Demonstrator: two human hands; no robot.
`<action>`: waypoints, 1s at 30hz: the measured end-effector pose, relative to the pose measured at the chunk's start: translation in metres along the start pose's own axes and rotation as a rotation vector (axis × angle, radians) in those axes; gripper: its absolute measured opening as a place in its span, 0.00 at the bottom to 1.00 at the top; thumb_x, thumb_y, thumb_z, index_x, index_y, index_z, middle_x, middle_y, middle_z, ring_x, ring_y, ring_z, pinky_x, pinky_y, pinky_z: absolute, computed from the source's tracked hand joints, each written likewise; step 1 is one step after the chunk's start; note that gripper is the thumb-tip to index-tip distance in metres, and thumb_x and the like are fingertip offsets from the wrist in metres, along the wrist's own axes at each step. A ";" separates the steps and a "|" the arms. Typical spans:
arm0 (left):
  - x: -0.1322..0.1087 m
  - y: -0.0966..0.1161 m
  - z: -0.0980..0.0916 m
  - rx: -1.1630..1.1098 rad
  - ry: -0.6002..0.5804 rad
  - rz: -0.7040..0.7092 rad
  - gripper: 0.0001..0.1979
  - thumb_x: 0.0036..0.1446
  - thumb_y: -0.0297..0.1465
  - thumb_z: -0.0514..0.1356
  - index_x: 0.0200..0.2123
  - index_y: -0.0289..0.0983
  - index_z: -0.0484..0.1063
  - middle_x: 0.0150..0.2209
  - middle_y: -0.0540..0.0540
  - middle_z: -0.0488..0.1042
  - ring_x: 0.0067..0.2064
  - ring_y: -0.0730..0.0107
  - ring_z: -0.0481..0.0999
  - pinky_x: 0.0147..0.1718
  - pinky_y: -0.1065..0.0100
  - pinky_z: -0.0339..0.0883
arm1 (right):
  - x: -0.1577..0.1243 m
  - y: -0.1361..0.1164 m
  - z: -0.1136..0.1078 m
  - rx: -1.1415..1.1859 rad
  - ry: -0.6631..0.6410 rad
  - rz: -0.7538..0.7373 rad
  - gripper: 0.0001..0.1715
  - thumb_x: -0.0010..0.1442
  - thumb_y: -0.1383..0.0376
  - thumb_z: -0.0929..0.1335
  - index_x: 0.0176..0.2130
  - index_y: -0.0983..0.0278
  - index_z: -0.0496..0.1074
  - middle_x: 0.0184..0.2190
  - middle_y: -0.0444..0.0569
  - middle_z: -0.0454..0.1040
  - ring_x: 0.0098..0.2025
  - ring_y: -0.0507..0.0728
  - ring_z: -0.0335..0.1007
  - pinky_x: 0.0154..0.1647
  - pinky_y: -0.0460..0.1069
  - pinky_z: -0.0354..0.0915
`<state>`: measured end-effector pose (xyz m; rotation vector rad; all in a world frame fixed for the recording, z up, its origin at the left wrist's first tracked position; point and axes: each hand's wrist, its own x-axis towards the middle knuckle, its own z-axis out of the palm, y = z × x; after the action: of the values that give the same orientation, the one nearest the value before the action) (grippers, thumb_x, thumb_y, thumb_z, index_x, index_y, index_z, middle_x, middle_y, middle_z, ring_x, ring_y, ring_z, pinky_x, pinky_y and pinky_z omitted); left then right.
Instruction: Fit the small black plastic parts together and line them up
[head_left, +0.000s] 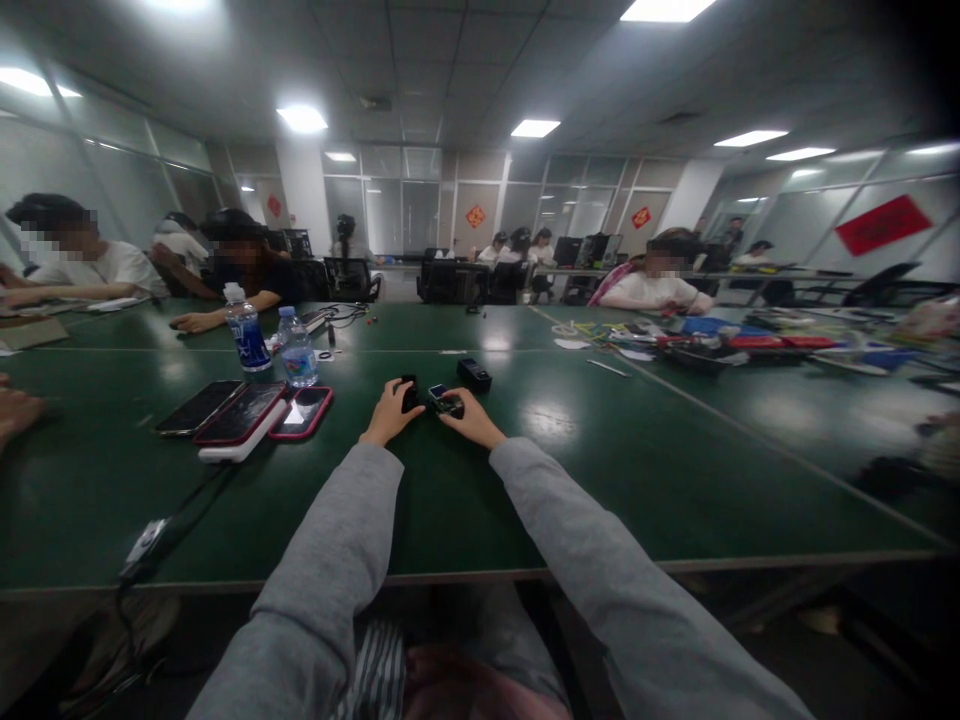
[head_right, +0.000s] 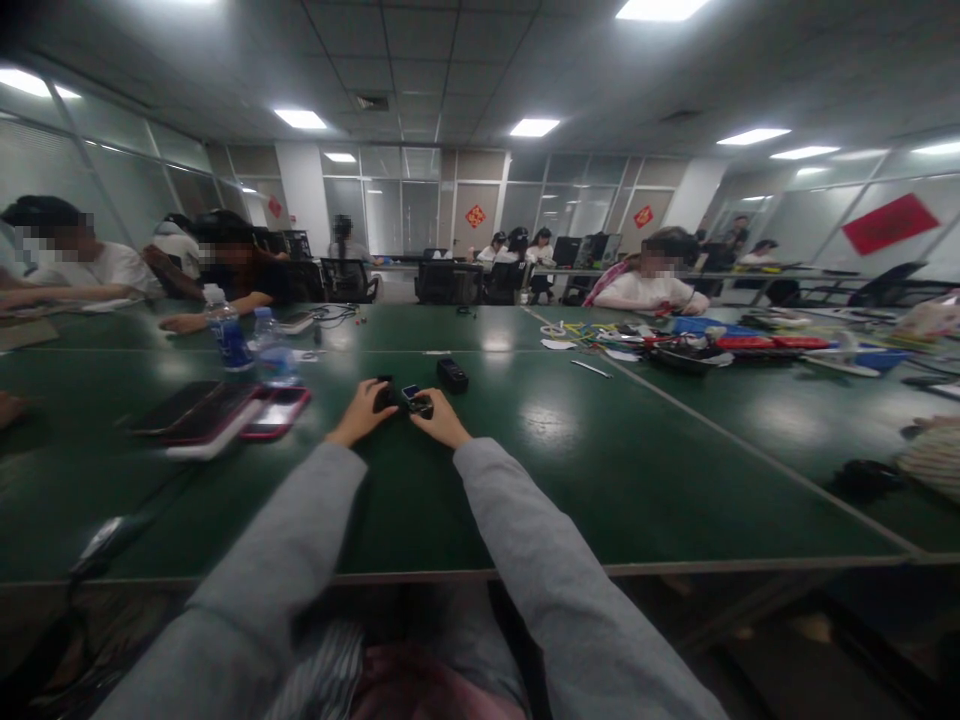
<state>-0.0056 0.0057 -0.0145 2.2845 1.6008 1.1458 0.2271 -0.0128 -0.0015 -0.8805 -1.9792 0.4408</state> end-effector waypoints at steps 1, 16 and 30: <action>0.000 0.000 0.000 -0.003 0.001 0.004 0.32 0.55 0.42 0.64 0.60 0.40 0.62 0.63 0.37 0.55 0.63 0.50 0.62 0.60 0.49 0.61 | 0.000 -0.001 0.000 0.009 0.008 0.015 0.23 0.52 0.62 0.70 0.48 0.63 0.66 0.47 0.50 0.67 0.49 0.57 0.66 0.54 0.55 0.64; 0.000 -0.001 0.000 -0.014 0.010 0.023 0.31 0.55 0.42 0.64 0.60 0.40 0.62 0.63 0.37 0.55 0.63 0.50 0.62 0.60 0.49 0.61 | -0.004 -0.004 0.005 0.016 -0.008 0.142 0.28 0.54 0.62 0.71 0.52 0.62 0.61 0.47 0.53 0.72 0.50 0.57 0.70 0.53 0.55 0.65; -0.002 0.007 -0.005 0.003 -0.026 -0.024 0.32 0.55 0.42 0.64 0.61 0.41 0.61 0.64 0.38 0.54 0.63 0.50 0.62 0.60 0.49 0.61 | -0.004 0.009 0.008 -0.101 0.031 0.160 0.25 0.55 0.63 0.69 0.52 0.63 0.64 0.46 0.52 0.73 0.48 0.57 0.71 0.52 0.56 0.65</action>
<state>-0.0044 -0.0009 -0.0086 2.2661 1.6177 1.1047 0.2250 -0.0092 -0.0133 -1.1084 -1.9241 0.4181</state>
